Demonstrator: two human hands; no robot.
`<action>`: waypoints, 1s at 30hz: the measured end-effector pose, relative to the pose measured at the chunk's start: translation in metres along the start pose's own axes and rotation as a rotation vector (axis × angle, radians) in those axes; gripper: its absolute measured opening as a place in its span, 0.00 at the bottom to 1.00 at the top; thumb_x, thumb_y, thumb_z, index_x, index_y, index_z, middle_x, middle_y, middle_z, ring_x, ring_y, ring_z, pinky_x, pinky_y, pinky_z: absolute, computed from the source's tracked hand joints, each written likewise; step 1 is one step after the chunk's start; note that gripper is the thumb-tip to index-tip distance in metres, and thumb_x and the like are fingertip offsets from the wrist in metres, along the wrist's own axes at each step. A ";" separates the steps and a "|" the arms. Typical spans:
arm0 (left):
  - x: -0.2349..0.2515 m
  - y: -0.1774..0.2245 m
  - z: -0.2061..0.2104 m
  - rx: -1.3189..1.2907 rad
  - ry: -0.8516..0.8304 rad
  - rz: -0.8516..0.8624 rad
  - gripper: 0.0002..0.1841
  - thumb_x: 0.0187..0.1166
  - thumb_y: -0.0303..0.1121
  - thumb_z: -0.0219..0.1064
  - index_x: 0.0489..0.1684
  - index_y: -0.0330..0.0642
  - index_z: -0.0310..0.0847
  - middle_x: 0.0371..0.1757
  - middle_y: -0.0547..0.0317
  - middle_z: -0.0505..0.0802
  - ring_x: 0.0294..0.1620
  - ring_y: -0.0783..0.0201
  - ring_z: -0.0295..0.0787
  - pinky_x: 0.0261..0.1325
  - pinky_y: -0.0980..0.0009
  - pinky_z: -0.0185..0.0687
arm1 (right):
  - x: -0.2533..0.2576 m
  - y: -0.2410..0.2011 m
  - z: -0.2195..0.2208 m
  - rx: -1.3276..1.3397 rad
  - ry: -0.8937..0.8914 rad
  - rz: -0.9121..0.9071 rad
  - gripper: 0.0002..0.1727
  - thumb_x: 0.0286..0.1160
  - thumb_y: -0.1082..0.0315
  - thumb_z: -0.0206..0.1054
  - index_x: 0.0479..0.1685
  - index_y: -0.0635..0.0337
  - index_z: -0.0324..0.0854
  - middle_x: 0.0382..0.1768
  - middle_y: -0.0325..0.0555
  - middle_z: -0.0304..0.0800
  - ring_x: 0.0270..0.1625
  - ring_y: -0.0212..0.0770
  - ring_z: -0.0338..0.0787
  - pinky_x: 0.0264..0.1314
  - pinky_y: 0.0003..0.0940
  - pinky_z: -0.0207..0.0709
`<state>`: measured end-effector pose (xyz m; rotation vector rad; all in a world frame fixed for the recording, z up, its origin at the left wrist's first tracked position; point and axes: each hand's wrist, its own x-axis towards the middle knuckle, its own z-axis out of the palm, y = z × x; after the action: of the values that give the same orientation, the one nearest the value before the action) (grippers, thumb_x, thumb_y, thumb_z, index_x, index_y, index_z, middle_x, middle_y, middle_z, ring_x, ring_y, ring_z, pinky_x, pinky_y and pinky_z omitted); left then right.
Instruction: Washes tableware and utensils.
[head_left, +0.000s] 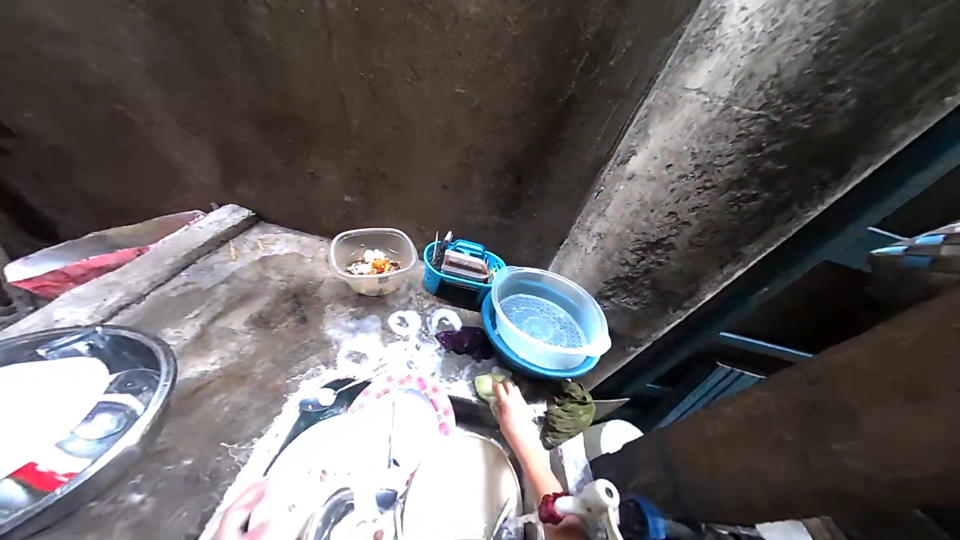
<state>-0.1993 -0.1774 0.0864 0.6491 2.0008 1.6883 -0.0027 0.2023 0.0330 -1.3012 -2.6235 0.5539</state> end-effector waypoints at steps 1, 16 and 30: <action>-0.002 0.003 0.027 0.060 -0.103 0.032 0.25 0.82 0.24 0.56 0.73 0.11 0.62 0.77 0.19 0.71 0.79 0.44 0.70 0.81 0.57 0.67 | 0.009 0.002 -0.008 0.017 -0.026 0.045 0.22 0.84 0.72 0.57 0.74 0.67 0.79 0.70 0.69 0.83 0.74 0.67 0.82 0.78 0.60 0.73; 0.050 -0.045 0.196 0.876 -0.535 -0.221 0.30 0.78 0.29 0.72 0.79 0.30 0.69 0.75 0.31 0.79 0.73 0.34 0.80 0.74 0.41 0.75 | -0.012 0.031 -0.010 0.712 0.419 -0.052 0.18 0.74 0.79 0.62 0.60 0.81 0.81 0.59 0.75 0.85 0.64 0.64 0.86 0.71 0.53 0.76; 0.030 0.068 0.223 0.706 -0.403 0.281 0.21 0.90 0.36 0.57 0.78 0.39 0.76 0.72 0.39 0.85 0.72 0.37 0.81 0.71 0.43 0.77 | -0.193 -0.010 0.009 1.736 0.237 0.586 0.23 0.92 0.64 0.34 0.75 0.68 0.58 0.49 0.49 0.78 0.47 0.35 0.84 0.50 0.35 0.81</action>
<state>-0.0834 0.0244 0.1175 1.4335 2.2386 0.8250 0.1047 0.0415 0.0328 -1.1116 -0.6814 1.8699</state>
